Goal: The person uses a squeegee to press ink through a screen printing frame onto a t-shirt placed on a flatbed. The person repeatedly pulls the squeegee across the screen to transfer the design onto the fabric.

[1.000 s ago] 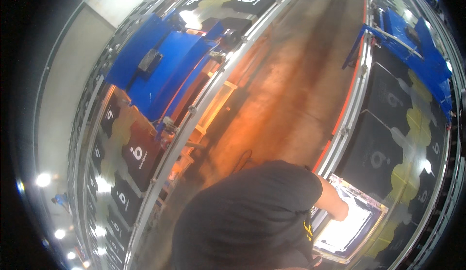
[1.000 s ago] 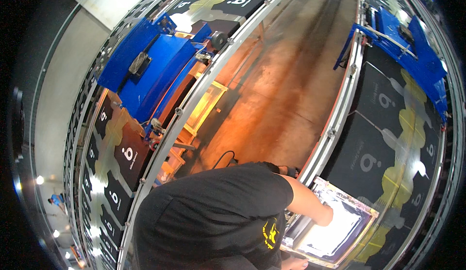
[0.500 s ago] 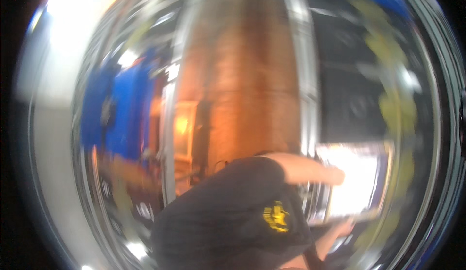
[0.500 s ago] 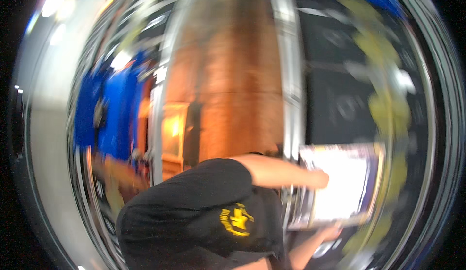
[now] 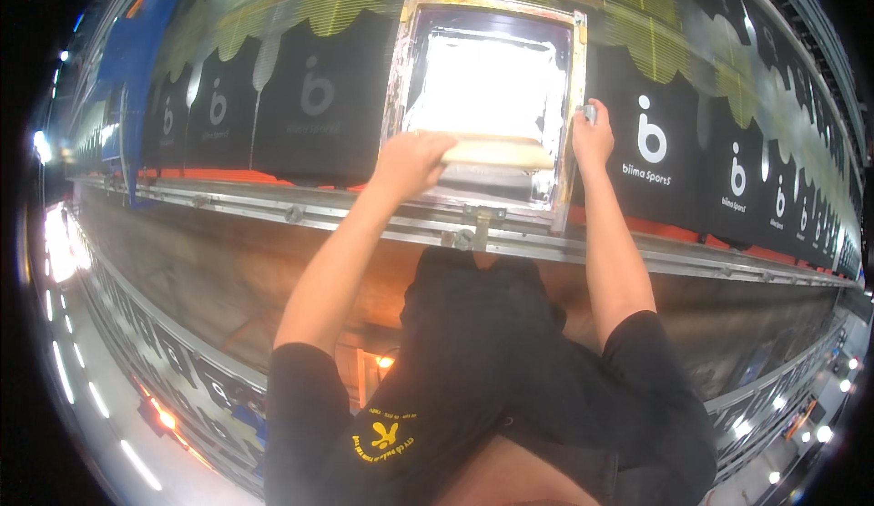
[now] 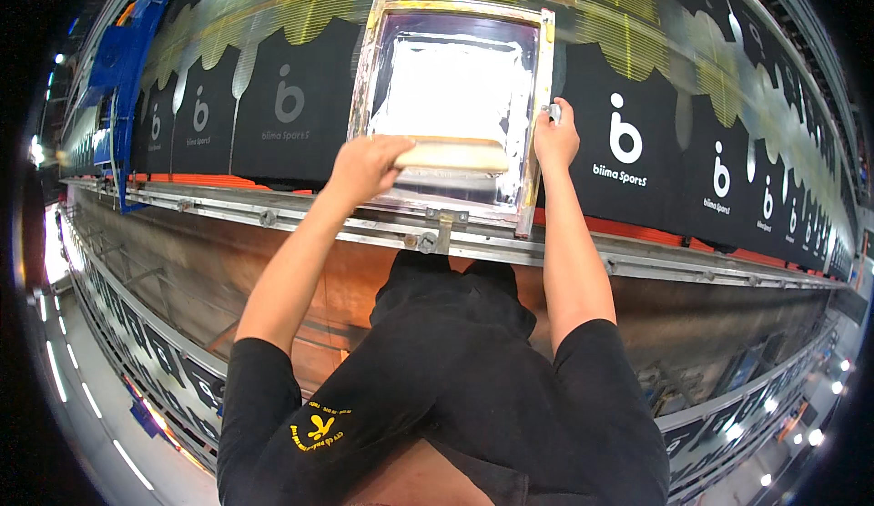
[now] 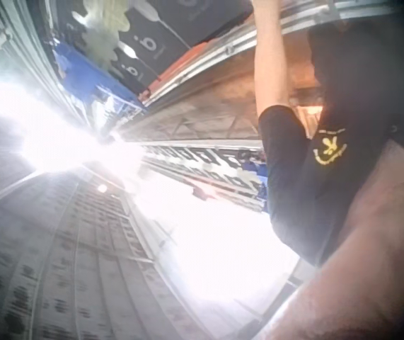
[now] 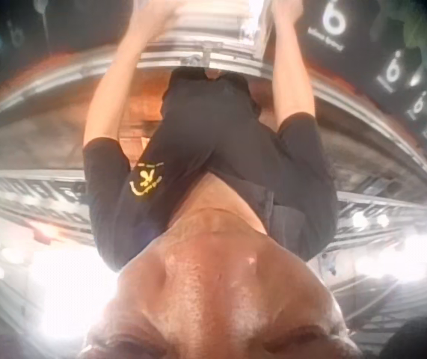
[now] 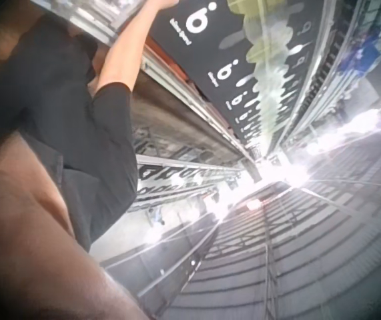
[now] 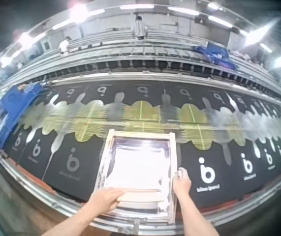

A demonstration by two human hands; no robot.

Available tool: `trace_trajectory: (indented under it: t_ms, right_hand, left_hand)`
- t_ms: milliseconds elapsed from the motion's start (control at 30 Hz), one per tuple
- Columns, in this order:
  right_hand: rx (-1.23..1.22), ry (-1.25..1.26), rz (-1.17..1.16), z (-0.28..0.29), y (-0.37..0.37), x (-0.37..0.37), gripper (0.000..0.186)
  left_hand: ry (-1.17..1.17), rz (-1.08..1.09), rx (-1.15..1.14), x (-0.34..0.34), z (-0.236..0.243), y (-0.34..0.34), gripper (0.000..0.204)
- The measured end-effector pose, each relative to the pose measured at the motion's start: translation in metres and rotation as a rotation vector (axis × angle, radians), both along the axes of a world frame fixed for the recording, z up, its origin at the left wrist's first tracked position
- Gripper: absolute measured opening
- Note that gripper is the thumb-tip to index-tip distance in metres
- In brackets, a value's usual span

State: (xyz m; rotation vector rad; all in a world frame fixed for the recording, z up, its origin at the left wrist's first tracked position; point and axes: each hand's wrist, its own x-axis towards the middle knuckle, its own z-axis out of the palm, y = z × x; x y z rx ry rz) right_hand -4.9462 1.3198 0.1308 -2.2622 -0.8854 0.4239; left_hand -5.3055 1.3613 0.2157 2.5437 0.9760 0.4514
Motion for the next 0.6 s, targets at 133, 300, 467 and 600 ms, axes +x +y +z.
trace_trajectory:
  t_ms: [133, 300, 467, 600]
  right_hand:
    - [-0.046, 0.009, 0.013, -0.074, 0.025, 0.068, 0.043]
    - [-0.074, 0.019, -0.017, -0.064, 0.023, 0.053, 0.045]
    - [-0.078, -0.029, -0.034, -0.061, 0.027, 0.059, 0.048]
    - [0.280, -0.406, 0.304, -0.033, 0.091, 0.072, 0.054]
  left_hand:
    - [0.127, 0.068, -0.014, 0.104, -0.053, 0.091, 0.026]
    - [0.193, -0.006, -0.094, 0.132, -0.069, 0.199, 0.026]
    - [0.321, -0.011, -0.183, 0.157, -0.088, 0.247, 0.027]
    - [0.497, 0.041, -0.176, 0.165, -0.087, 0.254, 0.041]
